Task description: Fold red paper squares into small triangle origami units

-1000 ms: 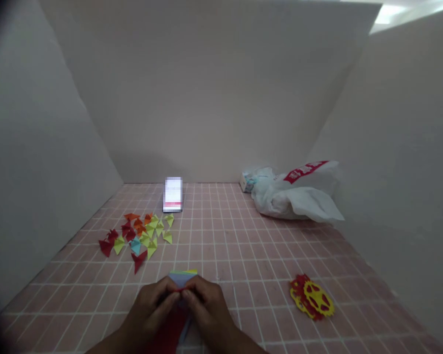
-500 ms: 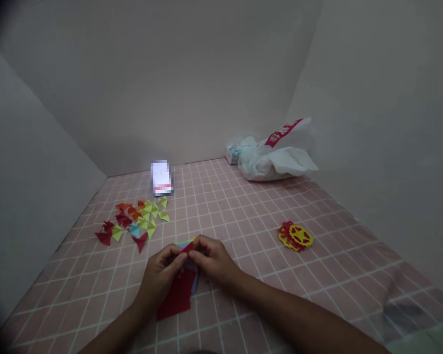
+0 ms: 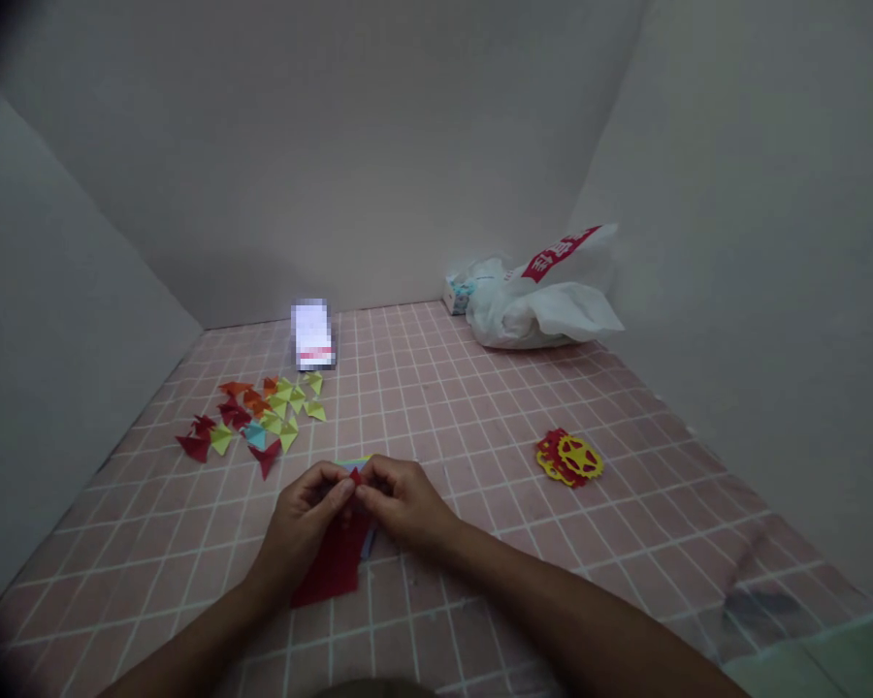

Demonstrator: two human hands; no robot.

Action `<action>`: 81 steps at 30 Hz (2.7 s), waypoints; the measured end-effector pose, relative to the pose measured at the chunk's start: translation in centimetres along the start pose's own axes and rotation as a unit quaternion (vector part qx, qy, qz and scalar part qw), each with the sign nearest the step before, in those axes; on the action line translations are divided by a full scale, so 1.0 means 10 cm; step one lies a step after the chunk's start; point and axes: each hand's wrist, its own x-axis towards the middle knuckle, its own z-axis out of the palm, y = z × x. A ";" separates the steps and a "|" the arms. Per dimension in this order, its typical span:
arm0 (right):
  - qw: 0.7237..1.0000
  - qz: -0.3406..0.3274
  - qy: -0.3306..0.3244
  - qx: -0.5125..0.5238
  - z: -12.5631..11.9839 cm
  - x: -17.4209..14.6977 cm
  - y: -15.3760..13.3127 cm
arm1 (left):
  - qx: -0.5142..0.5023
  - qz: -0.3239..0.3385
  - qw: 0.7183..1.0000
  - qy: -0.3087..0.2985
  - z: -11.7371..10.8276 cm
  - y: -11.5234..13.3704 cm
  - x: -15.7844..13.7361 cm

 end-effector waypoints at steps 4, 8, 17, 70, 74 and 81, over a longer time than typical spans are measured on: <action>1.000 -0.013 -0.005 -0.014 -0.02 0.01 0.02 | 0.001 0.005 1.000 0.010 0.02 -0.01 0.02; 0.998 -0.016 -0.016 -0.062 -0.04 0.01 -0.01 | -0.011 -0.006 1.000 0.004 0.03 -0.02 0.03; 0.997 -0.027 -0.040 -0.058 -0.03 0.00 -0.03 | 0.007 0.020 0.999 0.025 0.04 0.03 -0.04; 0.999 -0.007 -0.010 -0.051 -0.10 -0.05 -0.08 | 0.086 0.004 0.993 -0.084 -0.06 0.12 -0.05; 0.995 -0.036 -0.032 -0.092 -0.10 -0.03 -0.09 | 0.144 0.047 0.987 -0.047 -0.08 0.12 -0.04; 0.979 -0.102 -0.041 -0.170 -0.11 -0.06 -0.08 | 0.192 0.077 0.974 -0.090 -0.12 0.12 -0.02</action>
